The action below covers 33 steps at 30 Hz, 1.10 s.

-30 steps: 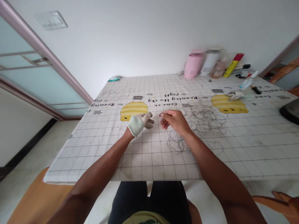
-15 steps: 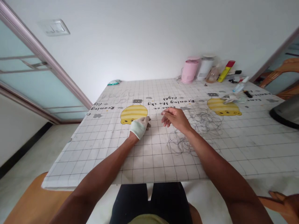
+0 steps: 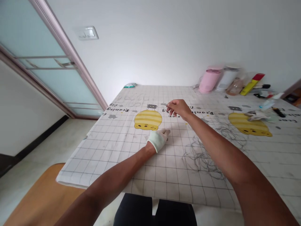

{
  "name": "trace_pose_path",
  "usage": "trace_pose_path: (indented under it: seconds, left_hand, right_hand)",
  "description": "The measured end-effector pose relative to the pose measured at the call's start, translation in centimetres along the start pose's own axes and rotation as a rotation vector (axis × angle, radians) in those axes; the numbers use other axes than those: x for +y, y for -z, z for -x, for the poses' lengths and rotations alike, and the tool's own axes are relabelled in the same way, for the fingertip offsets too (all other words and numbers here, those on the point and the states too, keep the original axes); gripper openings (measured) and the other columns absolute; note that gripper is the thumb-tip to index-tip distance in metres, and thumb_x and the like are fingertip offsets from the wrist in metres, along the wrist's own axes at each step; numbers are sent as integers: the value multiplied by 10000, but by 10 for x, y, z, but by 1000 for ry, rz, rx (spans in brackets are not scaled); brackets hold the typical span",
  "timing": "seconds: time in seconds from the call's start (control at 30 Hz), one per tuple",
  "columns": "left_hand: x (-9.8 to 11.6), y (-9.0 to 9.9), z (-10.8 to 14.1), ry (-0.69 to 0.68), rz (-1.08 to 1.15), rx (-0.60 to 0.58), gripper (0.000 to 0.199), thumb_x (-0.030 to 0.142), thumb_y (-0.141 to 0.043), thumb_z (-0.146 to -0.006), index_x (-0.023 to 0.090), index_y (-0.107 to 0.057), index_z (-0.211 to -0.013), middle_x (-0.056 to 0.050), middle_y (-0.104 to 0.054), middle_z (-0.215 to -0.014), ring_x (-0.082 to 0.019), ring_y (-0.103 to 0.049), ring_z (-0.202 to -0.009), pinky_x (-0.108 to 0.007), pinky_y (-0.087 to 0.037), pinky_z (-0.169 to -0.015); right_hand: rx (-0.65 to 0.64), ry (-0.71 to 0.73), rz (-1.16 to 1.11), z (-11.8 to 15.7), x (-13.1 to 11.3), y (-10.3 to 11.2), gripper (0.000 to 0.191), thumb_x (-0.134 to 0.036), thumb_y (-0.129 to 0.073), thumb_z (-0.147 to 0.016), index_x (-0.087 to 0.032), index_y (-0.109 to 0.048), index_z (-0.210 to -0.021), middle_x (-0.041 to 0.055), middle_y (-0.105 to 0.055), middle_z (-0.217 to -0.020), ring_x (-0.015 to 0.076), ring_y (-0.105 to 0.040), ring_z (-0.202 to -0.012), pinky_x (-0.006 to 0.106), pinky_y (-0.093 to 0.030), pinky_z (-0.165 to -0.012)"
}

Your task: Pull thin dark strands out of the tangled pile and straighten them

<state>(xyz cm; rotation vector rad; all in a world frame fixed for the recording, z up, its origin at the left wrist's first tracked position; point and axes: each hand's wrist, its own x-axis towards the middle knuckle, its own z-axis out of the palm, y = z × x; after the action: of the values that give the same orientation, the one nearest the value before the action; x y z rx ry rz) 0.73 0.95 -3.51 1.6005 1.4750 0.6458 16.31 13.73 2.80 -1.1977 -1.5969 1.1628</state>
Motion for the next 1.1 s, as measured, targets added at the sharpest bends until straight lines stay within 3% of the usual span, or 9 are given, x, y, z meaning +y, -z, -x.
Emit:
trace_pose_path:
  seconds: [0.17,0.27,0.37,0.53,0.9,1.1]
  left_hand:
    - [-4,-3,-2,-192,-326,-26,282,283,-535,-1008,307,-783,-1139,-67,-759,-1162,-274,-680,-1044,-353,-501,-891]
    - [-4,-5,-4,-205,-395,-89,344,316,-457,-1041,288,-782,-1151,-71,-762,-1142,-265,-685,-1057,-342,-499,-882]
    - [-4,-10,-6,-157,-369,-74,398,388,-410,-1063,273,-791,-1067,-93,-765,-1089,-271,-680,-1059,-357,-507,-879]
    - [-12,-18,-13,-197,-381,-79,479,451,-366,-1062,223,-778,-978,-124,-757,-1003,-278,-680,-978,-394,-525,-839]
    - [-11,-16,-11,-265,-470,-104,474,412,-355,-1066,236,-783,-964,-109,-757,-936,-270,-691,-911,-374,-495,-744]
    - [-7,-15,-13,-210,-499,-137,479,417,-363,-1063,234,-779,-911,-112,-764,-923,-265,-701,-871,-381,-451,-673]
  right_hand:
    - [2,-54,15,-65,7,-35,216,-273,-844,-850,-122,-711,-772,144,-756,-808,119,-612,-474,219,-356,-337]
    - [5,-81,3,-95,13,-53,198,-214,-841,-847,-115,-702,-747,150,-750,-797,114,-600,-465,223,-348,-338]
    - [-2,-111,-10,-119,19,-68,176,-173,-832,-849,-105,-702,-751,146,-742,-789,108,-591,-455,222,-334,-334]
    - [-41,-128,4,-146,30,-88,145,-148,-830,-848,-96,-710,-785,137,-740,-794,108,-605,-477,213,-342,-341]
    - [102,-201,121,-204,42,-67,249,-137,-886,-804,-95,-642,-779,86,-661,-612,88,-526,-421,221,-337,-376]
    - [119,-235,201,-233,46,-75,229,-99,-874,-801,-86,-649,-840,65,-633,-575,97,-527,-456,199,-373,-407]
